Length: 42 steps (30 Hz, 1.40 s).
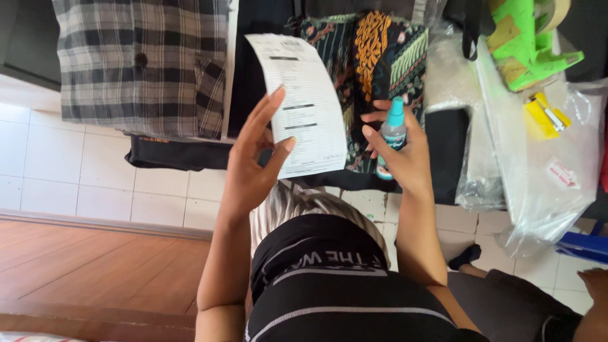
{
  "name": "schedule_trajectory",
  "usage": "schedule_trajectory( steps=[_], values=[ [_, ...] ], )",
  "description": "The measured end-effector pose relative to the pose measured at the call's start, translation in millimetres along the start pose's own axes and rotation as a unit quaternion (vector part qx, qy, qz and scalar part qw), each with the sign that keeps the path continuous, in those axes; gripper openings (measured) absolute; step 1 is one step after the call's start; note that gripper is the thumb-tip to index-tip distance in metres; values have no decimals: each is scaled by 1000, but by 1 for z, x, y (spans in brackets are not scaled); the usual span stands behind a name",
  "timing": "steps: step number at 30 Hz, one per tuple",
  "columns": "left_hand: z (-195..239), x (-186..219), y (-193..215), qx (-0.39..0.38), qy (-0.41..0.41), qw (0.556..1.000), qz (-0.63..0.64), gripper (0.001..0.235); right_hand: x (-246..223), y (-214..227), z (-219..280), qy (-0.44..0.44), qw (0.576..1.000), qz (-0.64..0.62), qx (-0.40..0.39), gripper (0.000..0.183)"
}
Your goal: The person sprays a liquid from a small bottle onto various folded garments laid out on a table. They handle multiple items including pants, a t-shirt, a plaid shirt, and patterned fabric, smoothing each one with their hands after spraying.
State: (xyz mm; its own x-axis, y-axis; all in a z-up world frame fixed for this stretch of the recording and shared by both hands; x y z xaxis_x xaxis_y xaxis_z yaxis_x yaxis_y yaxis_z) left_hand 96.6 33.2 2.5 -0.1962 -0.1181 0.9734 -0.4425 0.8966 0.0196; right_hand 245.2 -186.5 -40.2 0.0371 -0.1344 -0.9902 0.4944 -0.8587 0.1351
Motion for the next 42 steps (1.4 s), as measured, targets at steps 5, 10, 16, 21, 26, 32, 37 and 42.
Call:
schedule_trajectory(
  steps=[5, 10, 16, 21, 26, 32, 37, 42],
  values=[
    [-30, -39, -37, -65, 63, 993, 81, 67, 14, -10, -22, -45, 990, -128, -32, 52],
    [-58, -59, -58, -102, 70, 980, 159, 69, 14, -7, -64, -61, 997, -46, 10, 55],
    [-99, -66, -61, -95, 54, 990, 94, 99, -50, -13, -145, 121, 991, 56, 1, 55],
    [-116, -79, -70, -94, 120, 987, 51, 96, -64, -27, -229, 156, 982, 102, 0, 65],
    [-119, -81, -79, -137, 69, 988, -26, 94, -46, -41, -312, 206, 965, 156, 40, 68],
    [-107, -102, -81, -193, 134, 972, -5, 88, -30, -55, -341, 255, 926, 255, 111, 69],
    [-94, -104, -73, -186, 101, 977, -9, 80, -76, -59, -268, 408, 808, 403, 133, 65],
    [-69, -117, -60, -196, 77, 975, -76, 74, -60, -14, -178, 124, 947, 295, 43, 43]
  ],
)
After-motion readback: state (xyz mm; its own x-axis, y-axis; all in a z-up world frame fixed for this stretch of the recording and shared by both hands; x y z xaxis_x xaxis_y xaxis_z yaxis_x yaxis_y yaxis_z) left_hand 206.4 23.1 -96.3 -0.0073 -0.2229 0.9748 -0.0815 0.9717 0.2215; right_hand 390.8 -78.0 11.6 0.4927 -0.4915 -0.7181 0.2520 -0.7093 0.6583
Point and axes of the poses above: each hand's wrist, its own z-axis away from the middle knuckle, its own y-axis out of the back of the hand, x = y × z, the point moved 8 cm from there along -z, towards the middle knuckle, and after that the axes turned 1 degree about -y, right-handed, at the moved point
